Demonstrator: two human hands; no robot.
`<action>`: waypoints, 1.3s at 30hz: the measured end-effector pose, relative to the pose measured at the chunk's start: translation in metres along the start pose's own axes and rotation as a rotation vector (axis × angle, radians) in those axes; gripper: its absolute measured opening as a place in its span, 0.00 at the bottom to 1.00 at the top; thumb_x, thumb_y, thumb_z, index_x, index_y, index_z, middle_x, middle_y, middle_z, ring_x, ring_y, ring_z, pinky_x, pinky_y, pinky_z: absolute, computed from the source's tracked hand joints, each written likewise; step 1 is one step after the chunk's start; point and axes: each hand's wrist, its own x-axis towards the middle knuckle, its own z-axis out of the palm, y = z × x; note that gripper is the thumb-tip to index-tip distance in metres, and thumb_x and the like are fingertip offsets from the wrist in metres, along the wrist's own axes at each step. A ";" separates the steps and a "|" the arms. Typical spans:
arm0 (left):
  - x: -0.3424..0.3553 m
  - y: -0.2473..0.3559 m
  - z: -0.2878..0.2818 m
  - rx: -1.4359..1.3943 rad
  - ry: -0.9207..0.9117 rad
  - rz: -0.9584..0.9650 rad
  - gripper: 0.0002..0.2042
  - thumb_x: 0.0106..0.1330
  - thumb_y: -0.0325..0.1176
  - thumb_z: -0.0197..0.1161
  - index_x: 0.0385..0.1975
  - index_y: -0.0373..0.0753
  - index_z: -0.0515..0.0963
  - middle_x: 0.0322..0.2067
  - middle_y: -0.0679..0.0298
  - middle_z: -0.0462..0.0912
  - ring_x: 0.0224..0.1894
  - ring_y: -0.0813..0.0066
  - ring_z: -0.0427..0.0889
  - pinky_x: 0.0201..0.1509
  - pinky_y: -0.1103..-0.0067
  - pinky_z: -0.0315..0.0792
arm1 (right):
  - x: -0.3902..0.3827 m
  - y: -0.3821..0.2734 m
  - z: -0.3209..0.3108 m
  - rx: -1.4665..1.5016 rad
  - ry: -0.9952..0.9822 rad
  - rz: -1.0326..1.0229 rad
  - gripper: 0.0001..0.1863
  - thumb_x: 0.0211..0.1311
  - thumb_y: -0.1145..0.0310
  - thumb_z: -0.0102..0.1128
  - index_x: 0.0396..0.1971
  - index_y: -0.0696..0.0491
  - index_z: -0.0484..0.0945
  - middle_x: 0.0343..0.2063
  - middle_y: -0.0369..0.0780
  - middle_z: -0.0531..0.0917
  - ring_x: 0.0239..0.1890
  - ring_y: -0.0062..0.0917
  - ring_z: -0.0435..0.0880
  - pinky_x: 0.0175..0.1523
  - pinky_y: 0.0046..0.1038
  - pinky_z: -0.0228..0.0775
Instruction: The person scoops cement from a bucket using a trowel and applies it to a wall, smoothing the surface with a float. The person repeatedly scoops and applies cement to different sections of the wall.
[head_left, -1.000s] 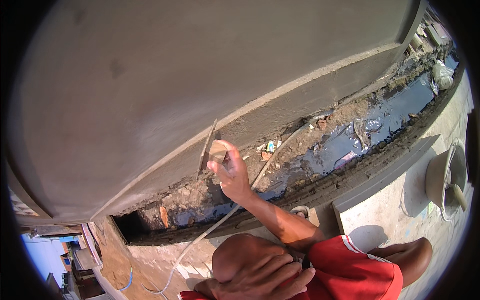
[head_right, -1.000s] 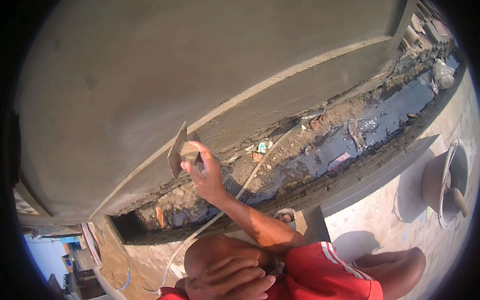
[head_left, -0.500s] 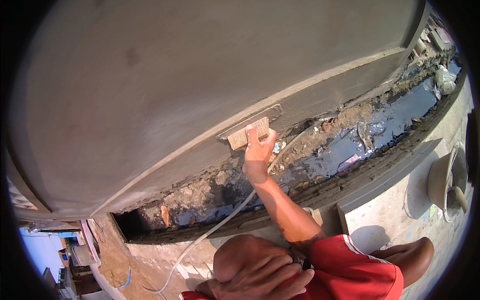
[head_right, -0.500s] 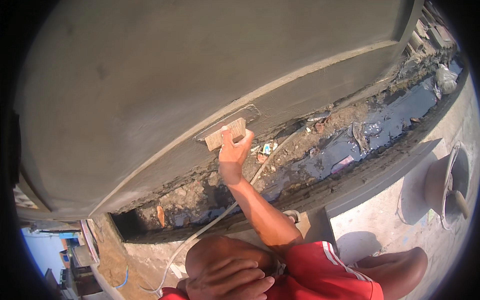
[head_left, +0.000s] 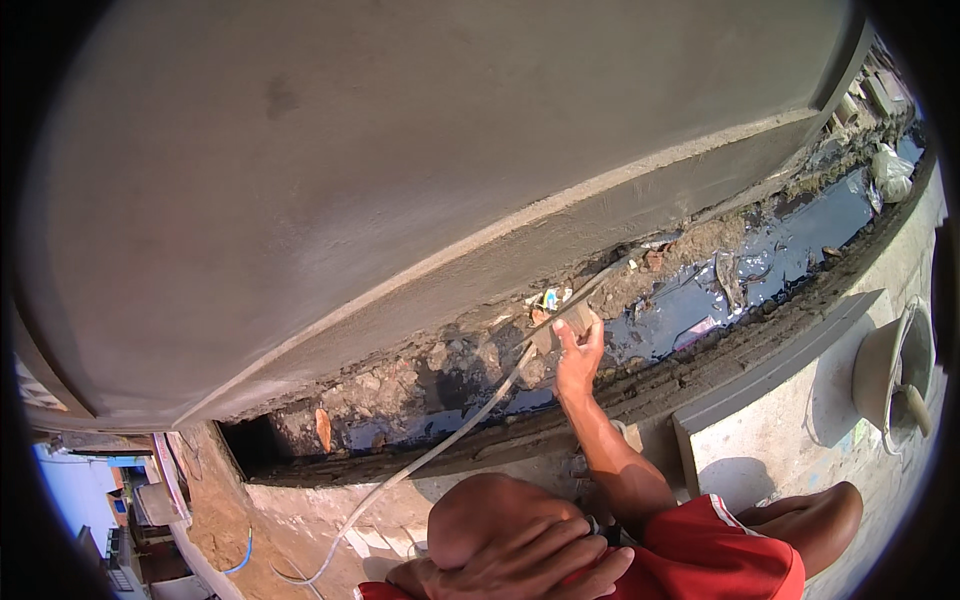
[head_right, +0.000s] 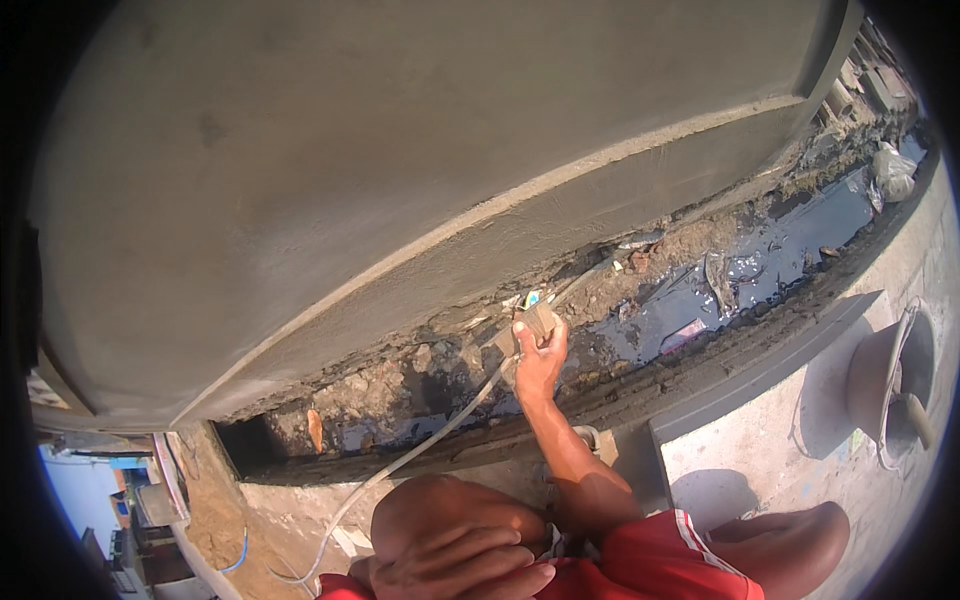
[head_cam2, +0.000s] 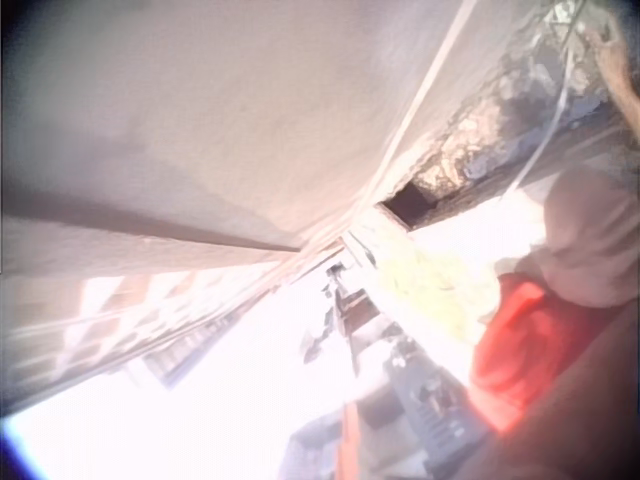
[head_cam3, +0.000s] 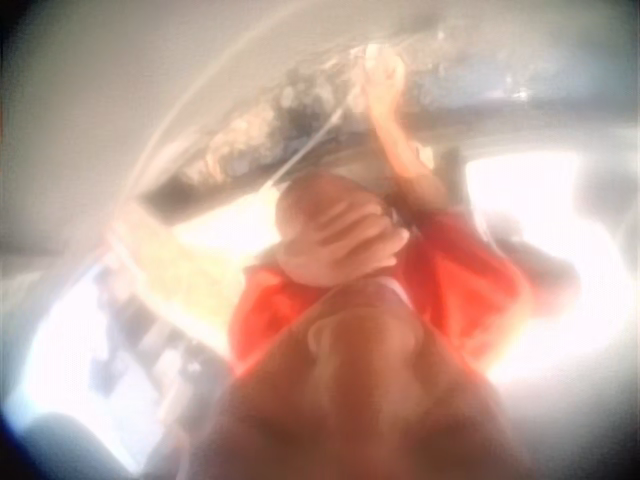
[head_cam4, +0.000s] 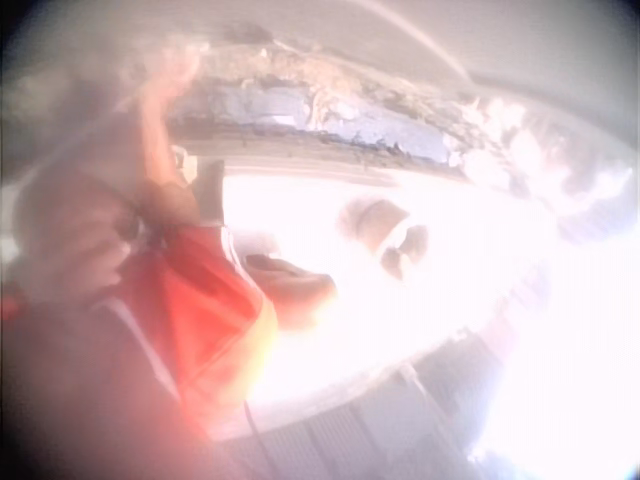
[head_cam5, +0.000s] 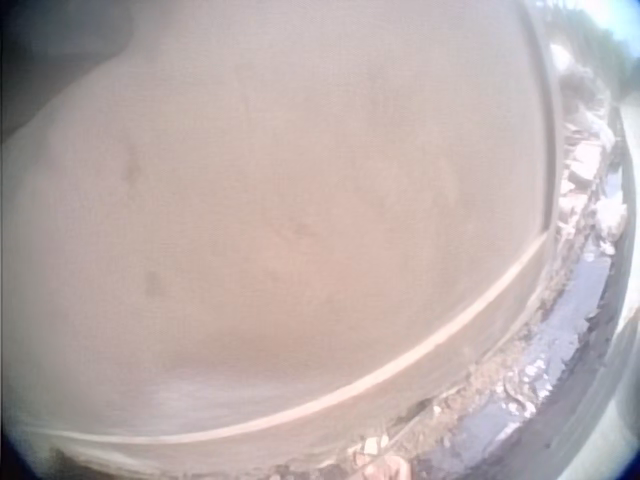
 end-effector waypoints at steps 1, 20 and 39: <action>0.001 0.001 0.000 -0.026 -0.013 -0.009 0.15 0.60 0.38 0.62 0.44 0.38 0.80 0.36 0.59 0.81 0.39 0.63 0.82 0.45 0.73 0.77 | 0.024 -0.021 -0.010 -0.083 0.034 -0.134 0.25 0.59 0.71 0.65 0.54 0.59 0.68 0.43 0.40 0.77 0.45 0.24 0.76 0.51 0.26 0.69; 0.007 -0.004 0.006 -0.069 -0.094 0.030 0.16 0.61 0.36 0.64 0.47 0.36 0.78 0.38 0.57 0.80 0.43 0.58 0.81 0.50 0.70 0.74 | -0.046 -0.003 0.060 -0.418 -0.593 -0.428 0.25 0.50 0.75 0.66 0.52 0.54 0.75 0.46 0.43 0.76 0.51 0.36 0.74 0.56 0.35 0.65; 0.023 -0.011 0.008 -0.171 -0.081 -0.025 0.15 0.55 0.33 0.67 0.40 0.33 0.80 0.34 0.57 0.80 0.38 0.58 0.81 0.44 0.70 0.77 | 0.043 -0.013 0.045 -0.211 -0.162 -0.259 0.22 0.57 0.71 0.65 0.52 0.55 0.74 0.46 0.42 0.74 0.50 0.30 0.76 0.54 0.33 0.69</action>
